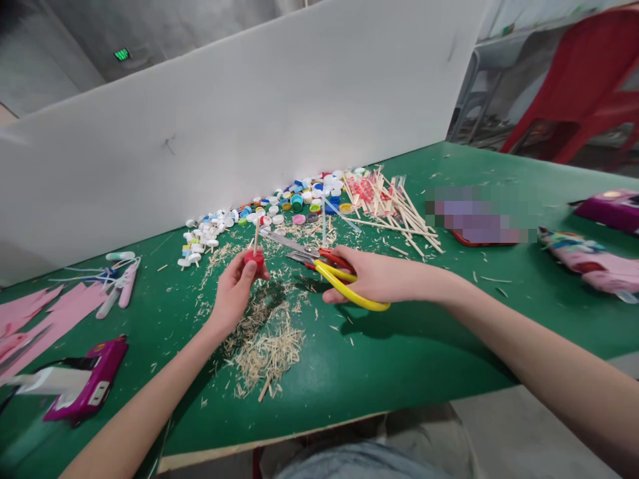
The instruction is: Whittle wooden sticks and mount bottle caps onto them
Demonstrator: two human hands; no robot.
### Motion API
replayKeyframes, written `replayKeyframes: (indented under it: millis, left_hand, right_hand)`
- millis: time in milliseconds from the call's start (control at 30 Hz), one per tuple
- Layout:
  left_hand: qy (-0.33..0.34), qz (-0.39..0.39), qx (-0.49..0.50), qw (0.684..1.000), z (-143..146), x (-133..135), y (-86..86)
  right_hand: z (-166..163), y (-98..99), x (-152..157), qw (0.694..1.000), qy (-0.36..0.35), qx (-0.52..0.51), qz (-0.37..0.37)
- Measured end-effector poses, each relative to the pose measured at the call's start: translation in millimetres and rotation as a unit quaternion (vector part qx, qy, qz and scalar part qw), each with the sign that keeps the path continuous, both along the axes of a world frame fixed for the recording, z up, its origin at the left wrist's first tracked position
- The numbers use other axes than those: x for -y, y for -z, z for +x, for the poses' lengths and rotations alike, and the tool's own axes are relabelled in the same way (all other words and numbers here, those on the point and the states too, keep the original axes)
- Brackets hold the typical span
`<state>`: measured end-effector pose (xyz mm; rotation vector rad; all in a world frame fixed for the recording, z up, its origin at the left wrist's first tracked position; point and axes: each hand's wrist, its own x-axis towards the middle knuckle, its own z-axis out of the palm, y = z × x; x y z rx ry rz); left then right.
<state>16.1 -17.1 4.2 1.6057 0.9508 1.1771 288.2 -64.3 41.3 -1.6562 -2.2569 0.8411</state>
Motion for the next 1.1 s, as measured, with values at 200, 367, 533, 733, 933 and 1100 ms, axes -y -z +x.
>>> replayKeyframes:
  millis: [200,367,533,733,933,1100]
  left_hand:
    - [0.030,-0.040,0.059,0.997,3.5,1.2,1.3]
    - [0.035,-0.053,0.105,0.992,3.4,-2.1,5.2]
    - [0.041,-0.049,0.094,0.993,3.2,-1.3,4.0]
    - [0.042,-0.038,0.014,0.998,5.7,5.2,-1.5]
    - [0.038,-0.023,-0.061,0.997,7.3,10.2,-8.5]
    - [0.059,-0.034,-0.099,0.993,8.3,14.4,-13.2]
  right_hand:
    - [2.8,1.5,-1.7,1.000,0.014,0.006,-0.022]
    - [3.7,-1.3,1.7,0.998,0.007,0.018,-0.054]
    - [0.1,-1.3,3.0,0.997,0.004,-0.001,-0.072]
    - [-4.3,0.0,4.4,0.998,0.008,-0.023,-0.059]
    - [-10.4,-8.9,8.6,0.997,0.002,-0.002,-0.081]
    - [-13.2,-11.3,12.6,0.996,-0.014,-0.011,-0.084]
